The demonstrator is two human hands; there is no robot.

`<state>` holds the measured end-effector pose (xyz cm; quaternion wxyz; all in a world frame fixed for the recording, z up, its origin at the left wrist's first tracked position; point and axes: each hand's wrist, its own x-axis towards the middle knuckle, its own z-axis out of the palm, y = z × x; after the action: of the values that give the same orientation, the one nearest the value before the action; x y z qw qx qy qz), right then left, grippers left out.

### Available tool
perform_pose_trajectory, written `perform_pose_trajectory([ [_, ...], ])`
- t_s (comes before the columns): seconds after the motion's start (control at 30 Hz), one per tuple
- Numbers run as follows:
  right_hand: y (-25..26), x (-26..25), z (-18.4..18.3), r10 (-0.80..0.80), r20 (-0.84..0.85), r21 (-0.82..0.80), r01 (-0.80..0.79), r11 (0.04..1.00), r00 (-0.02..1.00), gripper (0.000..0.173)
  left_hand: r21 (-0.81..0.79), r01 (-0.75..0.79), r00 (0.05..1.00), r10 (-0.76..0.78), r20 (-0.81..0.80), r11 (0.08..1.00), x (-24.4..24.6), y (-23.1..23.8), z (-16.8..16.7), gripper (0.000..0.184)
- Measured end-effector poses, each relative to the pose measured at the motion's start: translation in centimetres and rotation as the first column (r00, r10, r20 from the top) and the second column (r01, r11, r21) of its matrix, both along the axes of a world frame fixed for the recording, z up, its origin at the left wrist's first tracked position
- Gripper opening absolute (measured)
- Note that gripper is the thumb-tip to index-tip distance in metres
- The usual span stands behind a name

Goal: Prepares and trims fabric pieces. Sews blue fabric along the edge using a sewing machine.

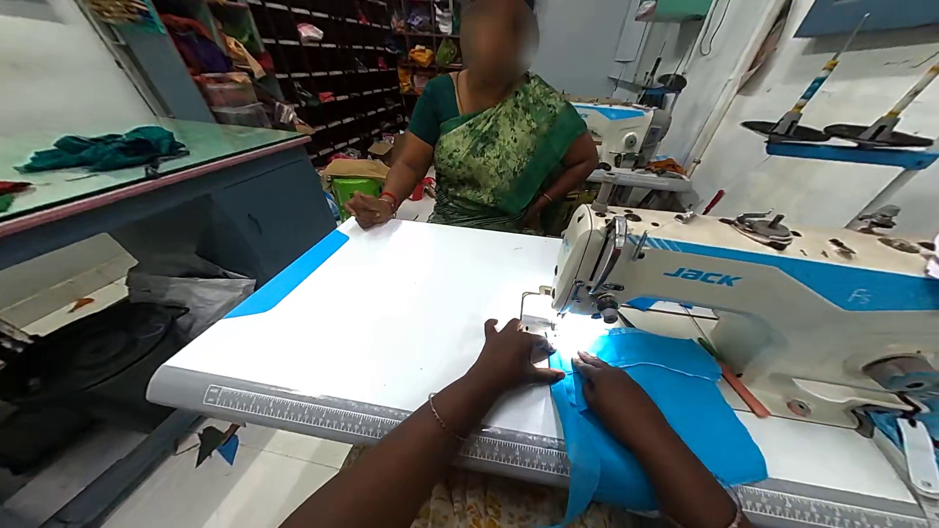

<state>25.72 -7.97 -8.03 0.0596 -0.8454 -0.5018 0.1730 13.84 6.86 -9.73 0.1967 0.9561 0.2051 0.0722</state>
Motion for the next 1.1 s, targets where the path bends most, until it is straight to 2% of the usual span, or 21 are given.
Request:
perform_pose_trajectory([
  [0.33,0.2,0.9,-0.1,0.021,-0.072,0.012,-0.02,1.0,0.997,0.046,-0.059,-0.015,0.999,0.013,-0.034,0.998,0.5,1.3,-0.2,0.05],
  [0.57,1.1,2.5,-0.4,0.042,-0.128,0.091,-0.03,0.995,0.991,0.045,-0.077,0.009,0.999,-0.012,-0.035,0.997,1.1,2.4,0.1,0.048],
  [1.1,2.3,5.2,-1.4,0.097,-0.131,0.196,-0.07,0.978,0.987,0.043,-0.11,-0.031,0.996,0.039,0.074,0.993,2.1,3.3,-1.3,0.044],
])
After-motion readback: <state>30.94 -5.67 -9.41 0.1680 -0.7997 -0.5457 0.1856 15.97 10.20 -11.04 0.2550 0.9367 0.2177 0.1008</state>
